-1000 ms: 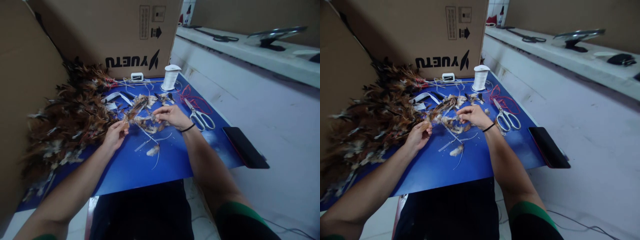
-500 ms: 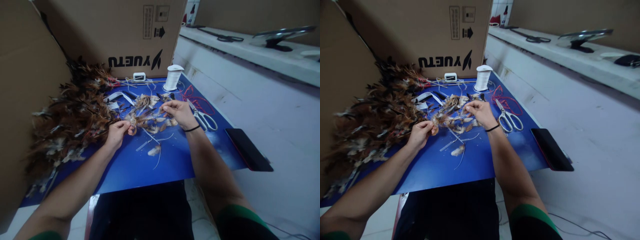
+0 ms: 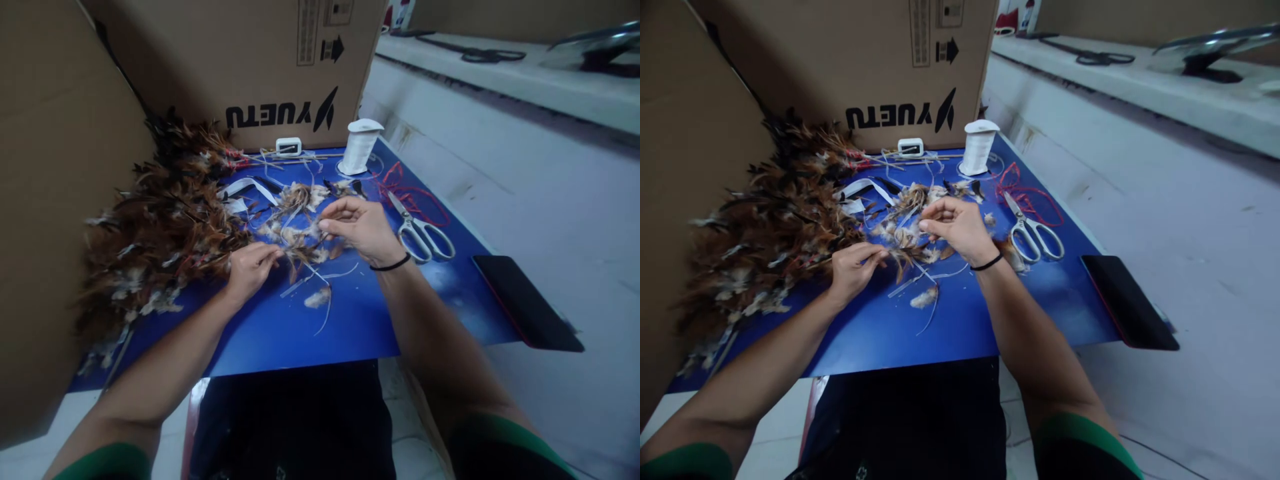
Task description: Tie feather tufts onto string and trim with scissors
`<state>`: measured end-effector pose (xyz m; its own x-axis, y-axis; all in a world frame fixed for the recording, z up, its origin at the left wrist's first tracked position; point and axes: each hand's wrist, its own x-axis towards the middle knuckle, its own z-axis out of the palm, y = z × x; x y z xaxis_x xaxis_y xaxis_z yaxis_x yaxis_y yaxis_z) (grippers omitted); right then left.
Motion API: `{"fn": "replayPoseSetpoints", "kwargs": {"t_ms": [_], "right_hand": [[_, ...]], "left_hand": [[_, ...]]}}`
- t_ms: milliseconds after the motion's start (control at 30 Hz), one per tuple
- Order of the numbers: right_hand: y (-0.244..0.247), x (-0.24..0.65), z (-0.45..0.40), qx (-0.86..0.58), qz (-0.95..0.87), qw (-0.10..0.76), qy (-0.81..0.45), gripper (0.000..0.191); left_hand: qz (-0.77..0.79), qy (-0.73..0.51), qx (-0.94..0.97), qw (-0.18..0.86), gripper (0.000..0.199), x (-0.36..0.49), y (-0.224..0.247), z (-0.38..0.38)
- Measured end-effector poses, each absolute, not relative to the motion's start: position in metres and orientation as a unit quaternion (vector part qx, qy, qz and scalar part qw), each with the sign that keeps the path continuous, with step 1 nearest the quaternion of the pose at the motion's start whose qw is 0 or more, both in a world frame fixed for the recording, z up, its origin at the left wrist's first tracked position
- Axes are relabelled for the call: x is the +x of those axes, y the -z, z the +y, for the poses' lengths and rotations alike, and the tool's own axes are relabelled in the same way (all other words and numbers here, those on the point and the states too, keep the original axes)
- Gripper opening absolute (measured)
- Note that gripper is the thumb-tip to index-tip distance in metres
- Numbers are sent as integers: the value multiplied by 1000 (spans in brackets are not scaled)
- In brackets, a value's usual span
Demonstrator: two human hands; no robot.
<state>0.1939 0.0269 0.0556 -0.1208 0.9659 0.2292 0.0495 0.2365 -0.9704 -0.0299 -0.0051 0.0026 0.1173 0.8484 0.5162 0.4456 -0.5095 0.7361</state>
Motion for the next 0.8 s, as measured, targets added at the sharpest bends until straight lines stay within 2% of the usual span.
{"fn": "replayPoseSetpoints", "kwargs": {"t_ms": [300, 633, 800], "right_hand": [[-49, 168, 14, -435, -624, 458, -460, 21], [-40, 164, 16, -455, -610, 436, -480, 19], [-41, 162, 15, -463, -593, 434, -496, 20]], "left_hand": [[422, -418, 796, 119, 17, -31, -2, -10], [438, -424, 779, 144, 14, -37, 2, -9], [444, -448, 752, 193, 14, -38, 4, -8]]}}
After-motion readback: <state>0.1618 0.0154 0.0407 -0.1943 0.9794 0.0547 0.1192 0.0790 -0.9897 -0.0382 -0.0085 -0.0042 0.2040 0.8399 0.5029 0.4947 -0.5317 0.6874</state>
